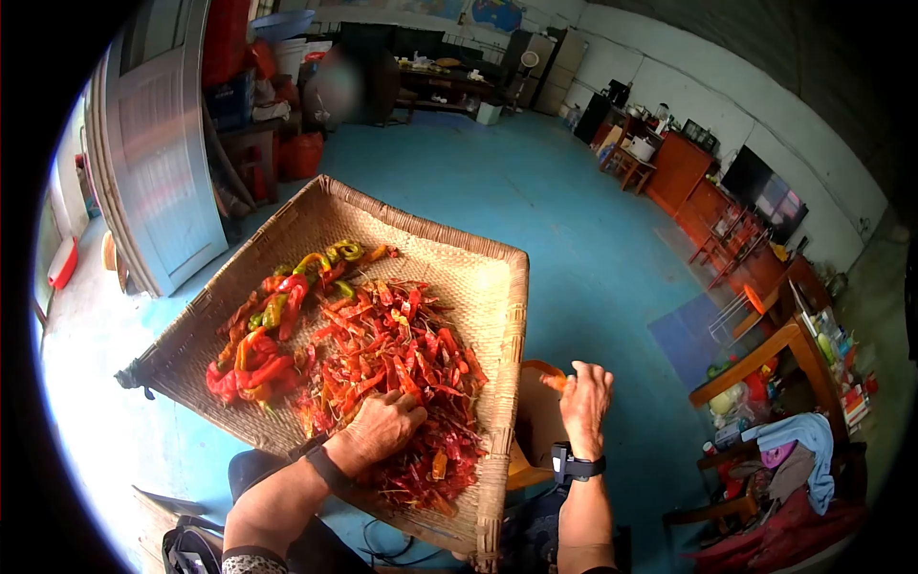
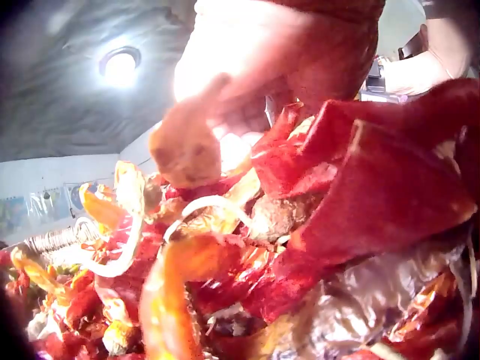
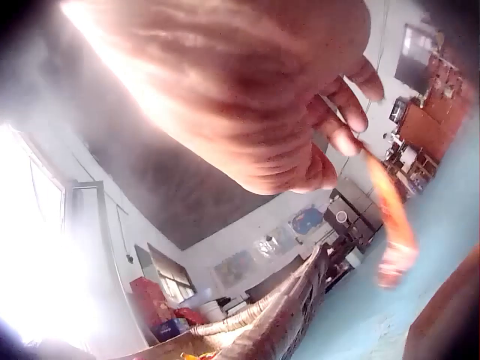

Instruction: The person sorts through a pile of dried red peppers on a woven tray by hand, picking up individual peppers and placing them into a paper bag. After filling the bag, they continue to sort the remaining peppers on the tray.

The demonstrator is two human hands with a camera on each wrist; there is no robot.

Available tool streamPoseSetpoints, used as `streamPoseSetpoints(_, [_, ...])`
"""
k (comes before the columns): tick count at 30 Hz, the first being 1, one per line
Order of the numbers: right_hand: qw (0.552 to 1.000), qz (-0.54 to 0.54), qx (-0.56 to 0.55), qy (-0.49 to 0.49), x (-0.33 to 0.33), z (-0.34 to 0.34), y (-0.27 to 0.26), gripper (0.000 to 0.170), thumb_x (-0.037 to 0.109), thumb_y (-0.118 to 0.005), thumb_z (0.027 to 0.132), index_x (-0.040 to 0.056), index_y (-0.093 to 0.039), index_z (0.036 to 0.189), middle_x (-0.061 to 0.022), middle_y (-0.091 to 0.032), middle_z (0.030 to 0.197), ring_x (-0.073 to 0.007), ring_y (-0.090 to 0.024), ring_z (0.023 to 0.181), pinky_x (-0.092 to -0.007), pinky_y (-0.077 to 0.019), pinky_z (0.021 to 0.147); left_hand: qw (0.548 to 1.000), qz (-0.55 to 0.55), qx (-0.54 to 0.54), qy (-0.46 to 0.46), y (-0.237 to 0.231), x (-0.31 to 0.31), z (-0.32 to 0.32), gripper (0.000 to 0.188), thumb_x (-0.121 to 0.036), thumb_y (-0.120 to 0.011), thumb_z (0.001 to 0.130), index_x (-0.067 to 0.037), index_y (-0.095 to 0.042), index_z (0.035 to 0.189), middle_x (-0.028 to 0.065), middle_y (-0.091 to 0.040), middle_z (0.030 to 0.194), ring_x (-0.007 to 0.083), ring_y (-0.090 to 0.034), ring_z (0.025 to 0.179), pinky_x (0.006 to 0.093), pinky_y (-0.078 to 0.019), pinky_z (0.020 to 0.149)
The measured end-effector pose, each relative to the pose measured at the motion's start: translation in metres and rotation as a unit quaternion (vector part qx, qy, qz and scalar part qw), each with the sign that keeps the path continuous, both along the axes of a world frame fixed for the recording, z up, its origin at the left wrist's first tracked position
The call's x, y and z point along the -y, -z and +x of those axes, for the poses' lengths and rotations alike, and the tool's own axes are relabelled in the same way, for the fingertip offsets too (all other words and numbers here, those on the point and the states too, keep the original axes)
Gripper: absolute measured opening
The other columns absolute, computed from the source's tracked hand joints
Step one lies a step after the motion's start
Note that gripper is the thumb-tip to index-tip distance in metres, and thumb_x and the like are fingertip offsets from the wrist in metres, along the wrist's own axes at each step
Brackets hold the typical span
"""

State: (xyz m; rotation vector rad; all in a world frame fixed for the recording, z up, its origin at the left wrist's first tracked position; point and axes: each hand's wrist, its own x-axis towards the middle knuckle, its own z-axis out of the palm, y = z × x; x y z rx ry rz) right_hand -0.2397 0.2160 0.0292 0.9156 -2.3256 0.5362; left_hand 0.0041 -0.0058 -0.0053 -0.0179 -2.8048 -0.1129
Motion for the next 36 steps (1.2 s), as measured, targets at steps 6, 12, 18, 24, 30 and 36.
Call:
streamPoseSetpoints(6, [0.894, -0.038, 0.233, -0.380, 0.059, 0.044, 0.017, 0.035, 0.001, -0.063, 0.084, 0.0030, -0.055, 0.118, -0.0167, -0.055, 0.108, -0.0271, -0.056, 0.094, -0.0400, -0.0494, 0.079, 1.000, -0.010, -0.012, -0.004, 0.001, -0.002, -0.003, 0.007, -0.016, -0.057, 0.082, -0.009, -0.058, 0.084, 0.0070, -0.055, 0.085, 0.0234, -0.060, 0.082, 0.0347, -0.0505, 0.064])
streamPoseSetpoints(12, [0.871, 0.274, 0.163, -0.375, 0.088, 0.083, 0.023, 0.029, 0.004, -0.061, 0.081, 0.0011, -0.055, 0.109, -0.0177, -0.062, 0.098, -0.0370, -0.060, 0.093, -0.0447, -0.0495, 0.078, 0.999, -0.001, -0.048, 0.000, 0.002, 0.000, 0.002, 0.006, -0.015, -0.058, 0.081, -0.010, -0.057, 0.079, 0.0058, -0.055, 0.078, 0.0224, -0.061, 0.077, 0.0342, -0.0508, 0.063])
streamPoseSetpoints(18, [0.864, 0.286, 0.221, -0.351, 0.095, 0.094, 0.020, 0.020, 0.000, -0.056, 0.079, 0.0024, -0.058, 0.099, -0.0172, -0.062, 0.088, -0.0375, -0.060, 0.086, -0.0461, -0.0487, 0.072, 0.996, 0.003, -0.085, -0.025, -0.017, 0.010, 0.020, 0.012, -0.015, -0.063, 0.078, -0.008, -0.055, 0.082, 0.0063, -0.054, 0.076, 0.0246, -0.060, 0.077, 0.0353, -0.0508, 0.062])
streamPoseSetpoints(24, [0.871, 0.089, 0.234, -0.424, 0.094, 0.092, 0.005, 0.010, -0.003, -0.057, 0.087, 0.0008, -0.061, 0.095, -0.0107, -0.063, 0.077, -0.0208, -0.061, 0.065, -0.0340, -0.0502, 0.053, 0.988, 0.065, -0.112, -0.080, -0.028, 0.015, 0.034, 0.010, -0.011, -0.060, 0.077, -0.007, -0.053, 0.083, 0.0071, -0.054, 0.078, 0.0237, -0.060, 0.076, 0.0355, -0.0510, 0.060])
streamPoseSetpoints(30, [0.877, -0.215, 0.227, -0.365, 0.076, 0.078, -0.036, 0.017, 0.016, -0.057, 0.095, 0.0006, -0.065, 0.096, -0.0044, -0.066, 0.081, -0.0112, -0.060, 0.073, -0.0262, -0.0497, 0.066, 0.977, 0.140, -0.155, -0.052, -0.035, 0.023, 0.038, 0.011, -0.013, -0.065, 0.082, -0.006, -0.057, 0.086, 0.0102, -0.055, 0.079, 0.0315, -0.060, 0.069, 0.0395, -0.0500, 0.058])
streamPoseSetpoints(36, [0.936, -0.276, 0.162, -0.149, 0.028, 0.025, -0.039, 0.021, 0.019, -0.056, 0.095, 0.0013, -0.064, 0.102, -0.0053, -0.065, 0.075, -0.0109, -0.059, 0.065, -0.0263, -0.0485, 0.056, 0.933, 0.303, -0.177, -0.075, -0.038, 0.035, 0.029, 0.011, -0.011, -0.063, 0.089, -0.001, -0.061, 0.093, 0.0119, -0.063, 0.078, 0.0248, -0.066, 0.071, 0.0366, -0.0518, 0.062])
